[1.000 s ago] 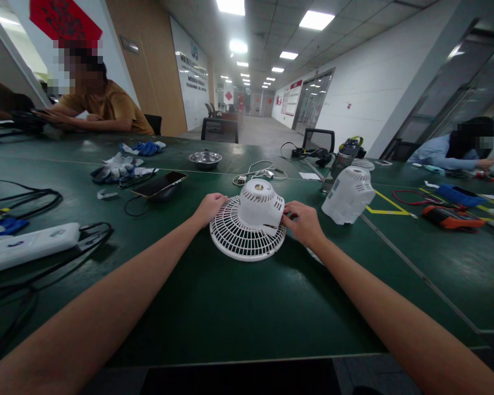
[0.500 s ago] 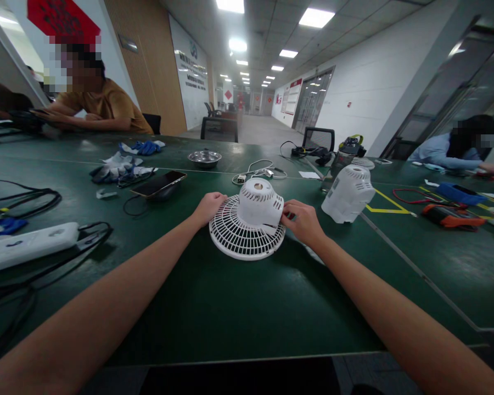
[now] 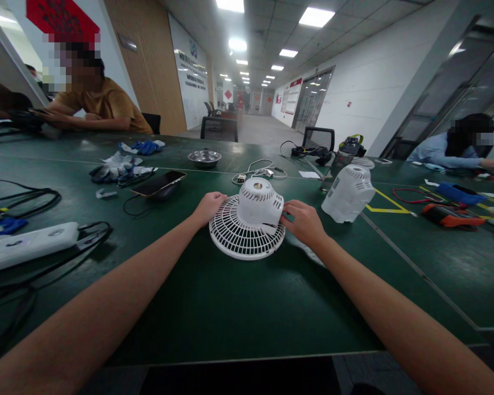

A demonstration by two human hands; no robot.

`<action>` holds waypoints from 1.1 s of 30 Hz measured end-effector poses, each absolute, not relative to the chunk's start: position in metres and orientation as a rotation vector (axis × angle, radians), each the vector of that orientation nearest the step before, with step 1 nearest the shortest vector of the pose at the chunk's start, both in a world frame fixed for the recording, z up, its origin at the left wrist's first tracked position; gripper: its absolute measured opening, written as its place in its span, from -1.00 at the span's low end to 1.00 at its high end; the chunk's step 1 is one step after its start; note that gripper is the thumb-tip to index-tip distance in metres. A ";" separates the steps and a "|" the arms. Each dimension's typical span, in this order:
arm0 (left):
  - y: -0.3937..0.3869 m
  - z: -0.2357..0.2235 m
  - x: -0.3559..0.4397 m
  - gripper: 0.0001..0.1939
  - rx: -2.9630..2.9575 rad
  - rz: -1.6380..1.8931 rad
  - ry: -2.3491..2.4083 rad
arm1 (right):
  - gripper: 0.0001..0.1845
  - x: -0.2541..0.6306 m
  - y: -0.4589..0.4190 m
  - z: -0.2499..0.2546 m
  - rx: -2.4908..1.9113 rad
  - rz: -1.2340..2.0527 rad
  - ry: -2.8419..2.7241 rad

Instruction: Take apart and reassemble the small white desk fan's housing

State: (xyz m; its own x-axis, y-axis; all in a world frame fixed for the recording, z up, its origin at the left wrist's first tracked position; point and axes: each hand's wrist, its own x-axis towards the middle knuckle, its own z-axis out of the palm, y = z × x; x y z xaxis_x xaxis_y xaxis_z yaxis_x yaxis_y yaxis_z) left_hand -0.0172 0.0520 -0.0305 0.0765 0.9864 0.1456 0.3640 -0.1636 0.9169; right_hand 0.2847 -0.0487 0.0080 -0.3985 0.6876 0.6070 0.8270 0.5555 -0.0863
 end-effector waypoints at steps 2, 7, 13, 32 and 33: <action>0.052 -0.030 -0.017 -0.69 1.613 1.086 1.358 | -0.88 0.285 -0.048 0.008 -1.192 -0.246 -2.180; 0.052 -0.029 -0.018 -0.70 1.594 1.082 1.364 | -0.87 0.283 -0.049 0.008 -1.275 -0.092 -2.052; 0.053 -0.032 -0.017 -0.68 1.646 1.115 1.341 | -0.62 0.280 -0.048 0.008 -1.278 0.054 -2.011; 0.046 -0.025 -0.016 -0.69 1.615 1.073 1.368 | -0.37 0.280 -0.055 0.008 -1.022 0.291 -1.976; 0.045 -0.024 -0.015 -0.69 1.611 1.071 1.367 | -0.31 0.280 -0.057 0.008 -0.965 0.315 -2.001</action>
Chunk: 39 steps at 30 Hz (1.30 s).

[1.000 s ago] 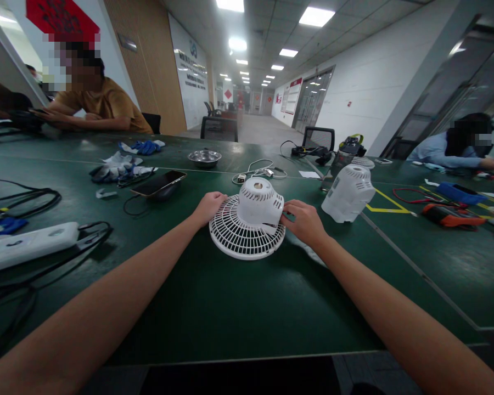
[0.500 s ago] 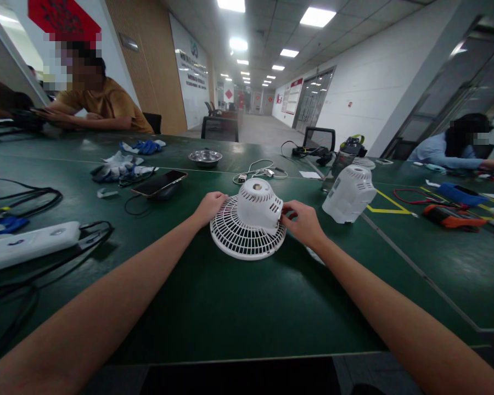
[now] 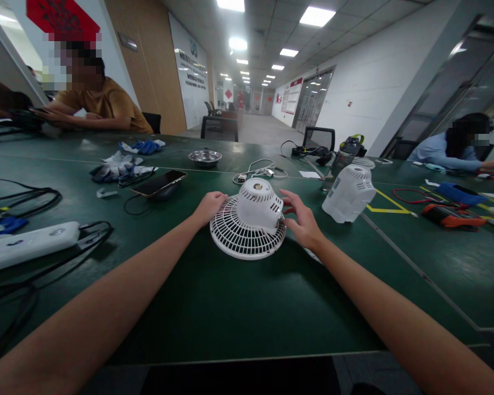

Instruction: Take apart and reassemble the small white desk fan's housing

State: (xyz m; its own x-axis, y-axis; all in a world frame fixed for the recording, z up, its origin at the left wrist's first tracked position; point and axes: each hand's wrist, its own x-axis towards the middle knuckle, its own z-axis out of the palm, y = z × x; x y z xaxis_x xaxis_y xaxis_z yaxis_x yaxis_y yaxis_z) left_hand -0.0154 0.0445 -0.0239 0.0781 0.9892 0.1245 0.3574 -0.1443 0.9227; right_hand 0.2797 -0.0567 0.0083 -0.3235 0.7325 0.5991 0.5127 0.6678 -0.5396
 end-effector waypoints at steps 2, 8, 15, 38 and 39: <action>0.043 -0.023 -0.015 -0.71 1.607 1.075 1.368 | -0.17 0.277 -0.059 0.009 -0.919 0.321 -2.042; 0.047 -0.027 -0.014 -0.73 1.566 1.104 1.349 | -0.20 0.265 -0.059 0.006 -1.042 0.209 -2.000; 0.049 -0.024 -0.016 -0.72 1.772 1.152 1.400 | -0.22 0.272 -0.054 0.007 -1.021 0.301 -1.980; 0.014 0.015 0.003 -0.54 2.355 0.896 0.933 | -0.09 0.276 -0.039 0.007 -1.136 0.290 -2.050; 0.015 0.014 0.003 -0.53 2.397 0.886 0.931 | -0.08 0.276 -0.038 0.006 -1.128 0.288 -2.048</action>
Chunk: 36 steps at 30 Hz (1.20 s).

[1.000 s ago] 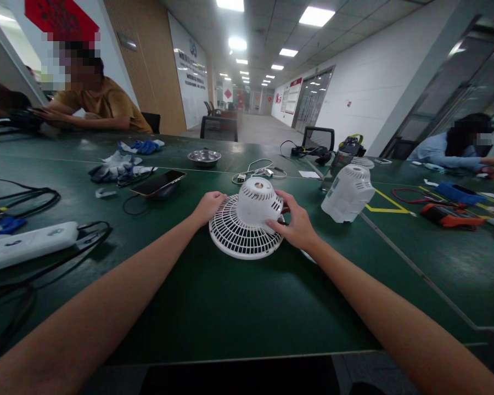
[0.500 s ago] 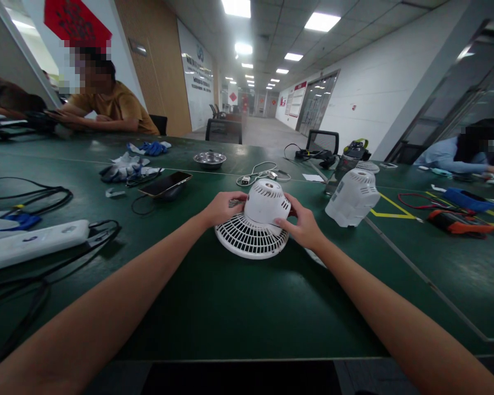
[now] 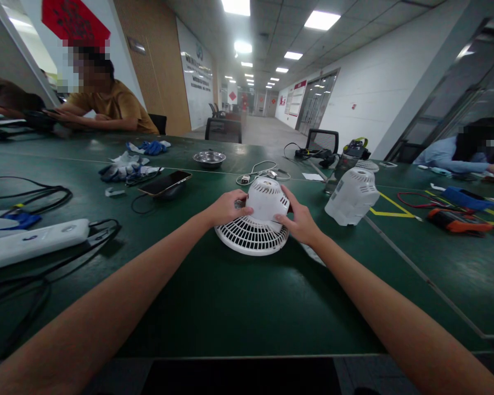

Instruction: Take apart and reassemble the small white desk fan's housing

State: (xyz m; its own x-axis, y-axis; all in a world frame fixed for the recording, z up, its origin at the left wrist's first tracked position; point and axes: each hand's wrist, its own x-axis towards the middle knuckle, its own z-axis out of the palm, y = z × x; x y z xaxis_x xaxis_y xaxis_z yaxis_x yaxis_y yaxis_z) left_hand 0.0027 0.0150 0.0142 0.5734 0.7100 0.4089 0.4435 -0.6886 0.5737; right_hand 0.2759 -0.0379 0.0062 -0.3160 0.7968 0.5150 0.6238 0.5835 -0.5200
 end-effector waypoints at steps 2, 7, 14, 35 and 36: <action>0.017 0.014 0.002 -0.52 2.462 0.863 0.913 | -0.07 0.276 -0.037 0.006 -1.101 0.295 -2.049; 0.017 0.015 0.000 -0.51 2.507 0.840 0.891 | -0.09 0.275 -0.039 0.009 -1.070 0.297 -2.059; 0.015 0.015 0.000 -0.47 2.507 0.847 0.884 | -0.08 0.278 -0.040 0.010 -1.022 0.324 -2.069; 0.015 0.012 0.004 -0.29 2.478 0.884 0.901 | -0.04 0.268 -0.039 0.004 -1.069 0.191 -2.016; 0.014 0.013 0.004 -0.30 2.496 0.880 0.891 | -0.02 0.269 -0.039 0.005 -1.060 0.142 -2.044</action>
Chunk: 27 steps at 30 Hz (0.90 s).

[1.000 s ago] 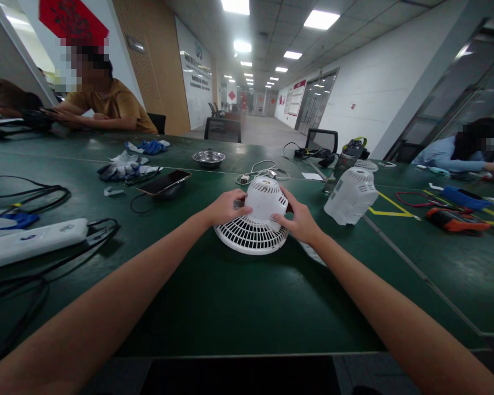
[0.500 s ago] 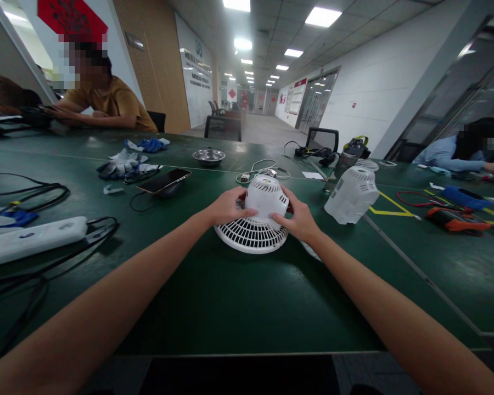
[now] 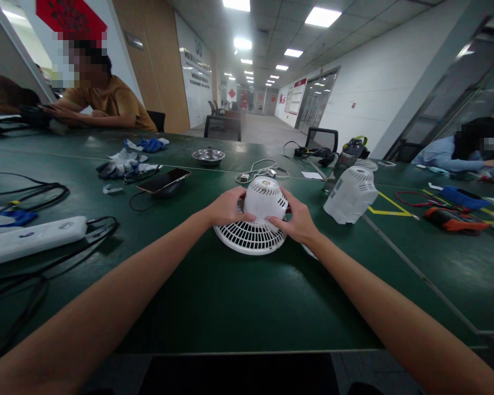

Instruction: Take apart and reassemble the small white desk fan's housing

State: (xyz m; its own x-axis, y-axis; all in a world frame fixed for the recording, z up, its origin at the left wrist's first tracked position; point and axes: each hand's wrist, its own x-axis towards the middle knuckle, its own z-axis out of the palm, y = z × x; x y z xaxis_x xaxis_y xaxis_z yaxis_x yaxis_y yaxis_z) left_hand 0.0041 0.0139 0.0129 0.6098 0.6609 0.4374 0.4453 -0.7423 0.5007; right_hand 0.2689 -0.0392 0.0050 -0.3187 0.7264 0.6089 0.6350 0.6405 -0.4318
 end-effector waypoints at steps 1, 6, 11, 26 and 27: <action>0.012 0.013 0.004 -0.33 2.516 0.879 0.876 | 0.02 0.269 -0.040 0.006 -1.047 0.099 -2.073; 0.003 0.012 0.004 -0.40 2.479 0.999 0.819 | 0.13 0.267 -0.052 0.010 -1.022 0.231 -2.151; -0.007 0.012 0.009 0.13 2.405 1.011 0.597 | 0.03 0.267 -0.061 0.012 -0.975 0.435 -2.145; -0.010 0.017 0.015 0.02 2.535 1.076 0.628 | 0.00 0.264 -0.063 0.023 -1.004 0.502 -2.147; -0.009 0.017 0.015 0.01 2.536 1.075 0.629 | 0.00 0.264 -0.063 0.023 -1.001 0.503 -2.148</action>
